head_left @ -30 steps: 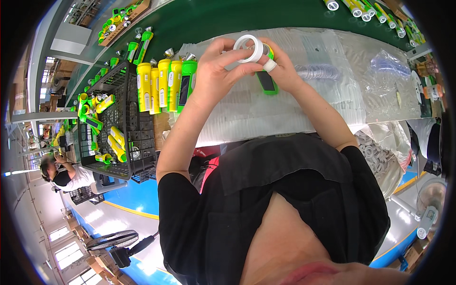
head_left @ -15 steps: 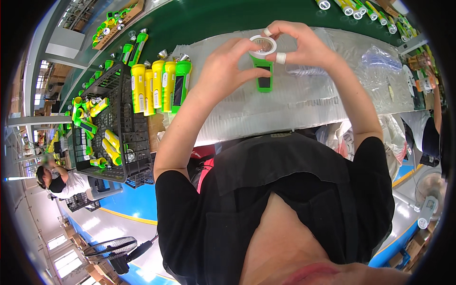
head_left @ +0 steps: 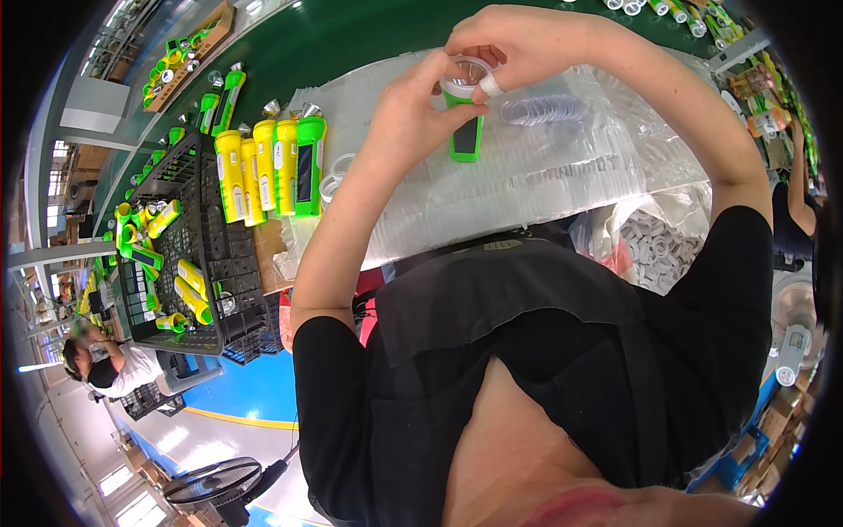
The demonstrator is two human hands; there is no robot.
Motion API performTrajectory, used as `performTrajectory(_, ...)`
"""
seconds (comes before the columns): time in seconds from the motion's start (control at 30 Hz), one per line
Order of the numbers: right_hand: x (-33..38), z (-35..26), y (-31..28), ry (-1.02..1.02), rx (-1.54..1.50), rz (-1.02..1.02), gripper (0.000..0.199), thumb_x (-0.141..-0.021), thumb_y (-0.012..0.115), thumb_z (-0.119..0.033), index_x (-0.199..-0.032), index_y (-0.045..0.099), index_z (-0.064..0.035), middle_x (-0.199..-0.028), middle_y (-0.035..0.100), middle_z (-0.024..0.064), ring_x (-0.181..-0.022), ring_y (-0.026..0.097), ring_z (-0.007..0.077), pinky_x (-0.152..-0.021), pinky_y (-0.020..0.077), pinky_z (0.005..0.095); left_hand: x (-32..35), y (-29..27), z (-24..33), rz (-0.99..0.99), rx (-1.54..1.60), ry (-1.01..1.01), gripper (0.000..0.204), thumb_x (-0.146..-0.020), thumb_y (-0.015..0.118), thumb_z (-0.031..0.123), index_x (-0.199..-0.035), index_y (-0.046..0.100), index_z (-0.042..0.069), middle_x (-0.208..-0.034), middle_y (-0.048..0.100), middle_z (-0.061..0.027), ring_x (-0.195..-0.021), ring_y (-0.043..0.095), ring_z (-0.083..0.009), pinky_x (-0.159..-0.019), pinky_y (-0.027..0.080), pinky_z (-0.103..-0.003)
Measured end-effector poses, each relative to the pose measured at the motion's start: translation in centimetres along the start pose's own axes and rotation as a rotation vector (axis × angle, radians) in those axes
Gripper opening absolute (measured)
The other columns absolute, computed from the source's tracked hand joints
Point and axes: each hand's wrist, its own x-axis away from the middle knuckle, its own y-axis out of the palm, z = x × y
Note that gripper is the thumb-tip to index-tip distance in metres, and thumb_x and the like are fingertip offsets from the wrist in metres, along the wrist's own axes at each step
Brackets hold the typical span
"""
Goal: Assembling handheld flashlights by attaching heads and components on an assembly line.
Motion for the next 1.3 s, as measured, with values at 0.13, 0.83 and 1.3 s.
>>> performTrajectory(0.13, 0.5, 0.1, 0.8, 0.021, 0.026, 0.102, 0.034, -0.078, 0.072, -0.028, -0.090, 0.062, 0.0017, -0.082, 0.065, 0.0184, -0.076, 0.065, 0.0323, -0.066, 0.0487, 0.0396, 0.0, 0.4, 0.1, 0.007, -0.020, 0.010, 0.042, -0.070, 0.086, 0.016, -0.094, 0.053, 0.007, -0.090, 0.067, -0.0046, -0.083, 0.066, -0.0203, -0.071, 0.053, -0.032)
performTrajectory(0.83, 0.2, 0.3, 2.0, 0.079, 0.089, 0.286, 0.047, -0.079, 0.067, -0.042, -0.095, 0.065, 0.0020, -0.091, 0.066, 0.0213, -0.089, 0.065, 0.0346, -0.076, 0.0506, 0.0415, -0.5, 1.6, 0.3, 0.091, -0.165, -0.037, 0.041, -0.067, 0.085, 0.019, -0.093, 0.054, 0.010, -0.088, 0.067, -0.0027, -0.074, 0.063, -0.0221, -0.061, 0.050, -0.035)
performTrajectory(1.3, 0.8, 1.1, 4.0, 0.133, 0.003, 0.310, 0.034, -0.079, 0.075, -0.025, -0.098, 0.060, -0.0006, -0.084, 0.059, 0.0114, -0.078, 0.058, 0.0250, -0.067, 0.0467, 0.0346, 0.0, 1.4, -0.1, 0.104, -0.031, 0.036, 0.044, -0.068, 0.086, 0.015, -0.099, 0.056, 0.010, -0.096, 0.069, -0.0037, -0.083, 0.065, -0.0207, -0.072, 0.052, -0.033)
